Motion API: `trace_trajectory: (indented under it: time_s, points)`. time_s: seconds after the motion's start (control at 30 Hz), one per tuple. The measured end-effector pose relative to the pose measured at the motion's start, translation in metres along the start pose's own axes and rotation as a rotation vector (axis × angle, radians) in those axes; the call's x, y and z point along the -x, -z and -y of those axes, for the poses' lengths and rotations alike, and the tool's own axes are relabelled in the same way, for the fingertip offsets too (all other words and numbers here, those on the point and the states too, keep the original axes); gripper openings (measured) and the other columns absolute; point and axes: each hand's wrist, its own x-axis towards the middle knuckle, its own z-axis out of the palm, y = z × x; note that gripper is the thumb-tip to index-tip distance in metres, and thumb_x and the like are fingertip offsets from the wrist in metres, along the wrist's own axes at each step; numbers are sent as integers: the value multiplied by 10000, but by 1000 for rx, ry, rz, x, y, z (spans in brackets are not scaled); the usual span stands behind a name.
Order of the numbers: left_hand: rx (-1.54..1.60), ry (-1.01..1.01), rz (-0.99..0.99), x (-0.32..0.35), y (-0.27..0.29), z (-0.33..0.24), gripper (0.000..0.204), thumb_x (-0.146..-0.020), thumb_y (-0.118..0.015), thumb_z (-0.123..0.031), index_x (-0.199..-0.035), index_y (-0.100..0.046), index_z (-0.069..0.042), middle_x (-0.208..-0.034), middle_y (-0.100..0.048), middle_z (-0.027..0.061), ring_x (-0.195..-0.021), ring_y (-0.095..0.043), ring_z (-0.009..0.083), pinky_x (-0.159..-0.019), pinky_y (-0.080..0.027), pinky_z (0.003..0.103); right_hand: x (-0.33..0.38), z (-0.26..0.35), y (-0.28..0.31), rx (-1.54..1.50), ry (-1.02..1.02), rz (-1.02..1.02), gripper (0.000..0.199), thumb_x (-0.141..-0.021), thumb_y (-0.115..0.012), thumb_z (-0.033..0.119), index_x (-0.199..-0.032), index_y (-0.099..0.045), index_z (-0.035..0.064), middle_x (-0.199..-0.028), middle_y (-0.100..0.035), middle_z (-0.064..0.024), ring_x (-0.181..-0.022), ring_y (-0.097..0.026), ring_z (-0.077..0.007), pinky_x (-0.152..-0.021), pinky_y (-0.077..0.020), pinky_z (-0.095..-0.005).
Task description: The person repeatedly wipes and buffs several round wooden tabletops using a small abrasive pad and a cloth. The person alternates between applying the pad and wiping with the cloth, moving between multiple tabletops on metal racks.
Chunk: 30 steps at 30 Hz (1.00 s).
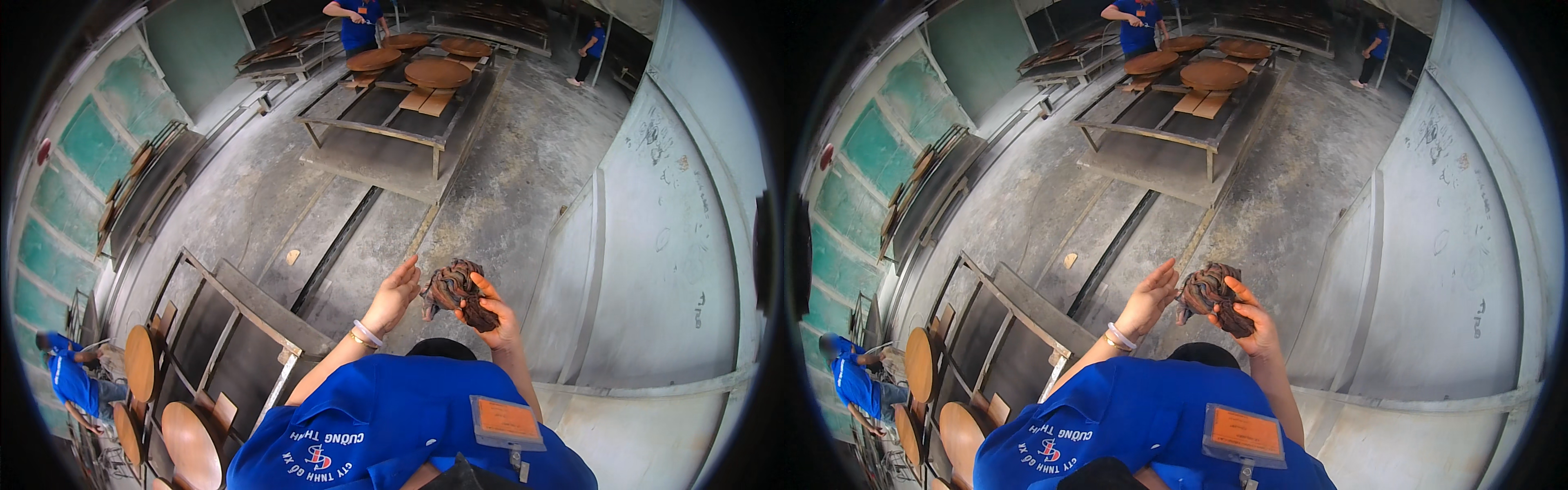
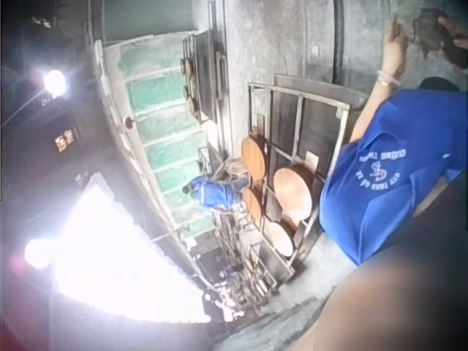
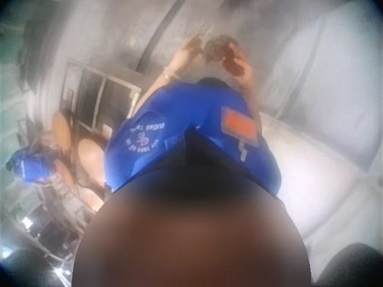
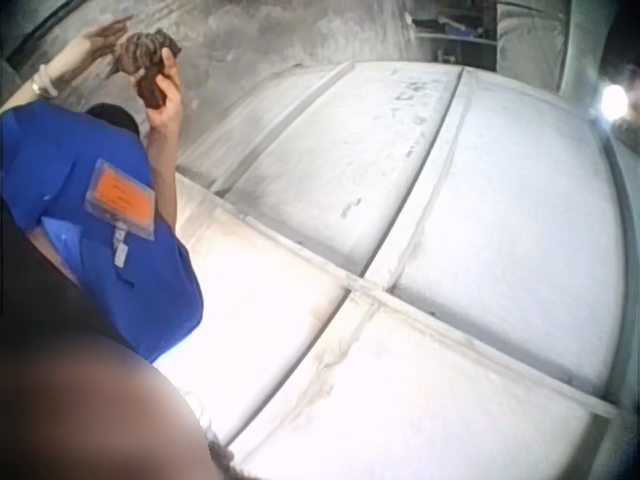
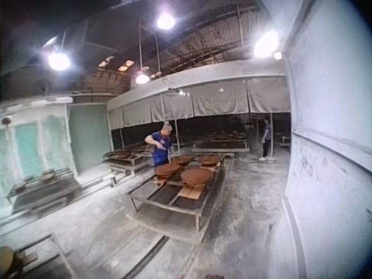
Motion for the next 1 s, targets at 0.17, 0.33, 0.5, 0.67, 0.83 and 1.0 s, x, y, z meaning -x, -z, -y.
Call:
trace_trajectory:
  time_s: [0.17, 0.33, 0.5, 0.67, 0.83, 1.0]
  points:
    - [115, 36, -22, 3, -15, -14, 627, -1115, -577, -216, -1677, -330, -92, -1592, -512, 164, -1375, -590, 254, -1093, -538, 424, -12, 13, 1, 43, -80, -29, 552, -993, -525, -23, -1543, -512, 9, -1320, -645, -262, -1147, -702, -360, -1001, -619, -563]
    - [-190, 43, 168, 2, -30, -36, 861, -1017, -753, -201, -1704, -243, -102, -1398, -627, 127, -1034, -714, 177, -620, -604, 295, -40, 16, -3, 127, -171, 65, 546, -1000, -524, -3, -1546, -502, -8, -1348, -639, -250, -1190, -697, -358, -1030, -607, -565]
    - [-283, -20, 105, -11, -20, -40, 1003, -948, -834, -137, -1723, -197, -117, -1362, -650, 116, -1105, -695, 177, -715, -626, 274, -70, 13, -2, 69, -208, 97, 567, -986, -538, 11, -1550, -492, -19, -1339, -644, -253, -1198, -702, -370, -1048, -594, -594]
    - [-221, -109, 11, -42, -3, -40, 896, -946, -841, -154, -1679, -327, -100, -1404, -633, 101, -1172, -662, 179, -881, -615, 321, -104, 21, -3, 118, -269, 190, 563, -986, -533, 3, -1546, -493, -23, -1332, -647, -245, -1248, -686, -385, -1059, -588, -607]
    - [93, 5, -22, -100, 26, -39, 608, -1000, -776, -179, -1537, -501, -105, -1329, -662, 100, -1117, -704, 191, -781, -642, 318, -152, 40, -9, 187, -268, 157, 552, -1002, -529, 18, -1552, -494, -11, -1447, -600, -258, -1293, -656, -418, -1086, -563, -613]
    - [672, 185, 31, -165, 74, -42, 513, -1081, -625, -359, -1466, -533, -33, -1307, -681, 168, -1061, -735, 297, -776, -657, 386, -202, 73, 4, 172, -208, 119, 519, -1019, -514, 26, -1538, -511, 1, -1532, -544, -284, -1332, -625, -416, -1082, -563, -585]
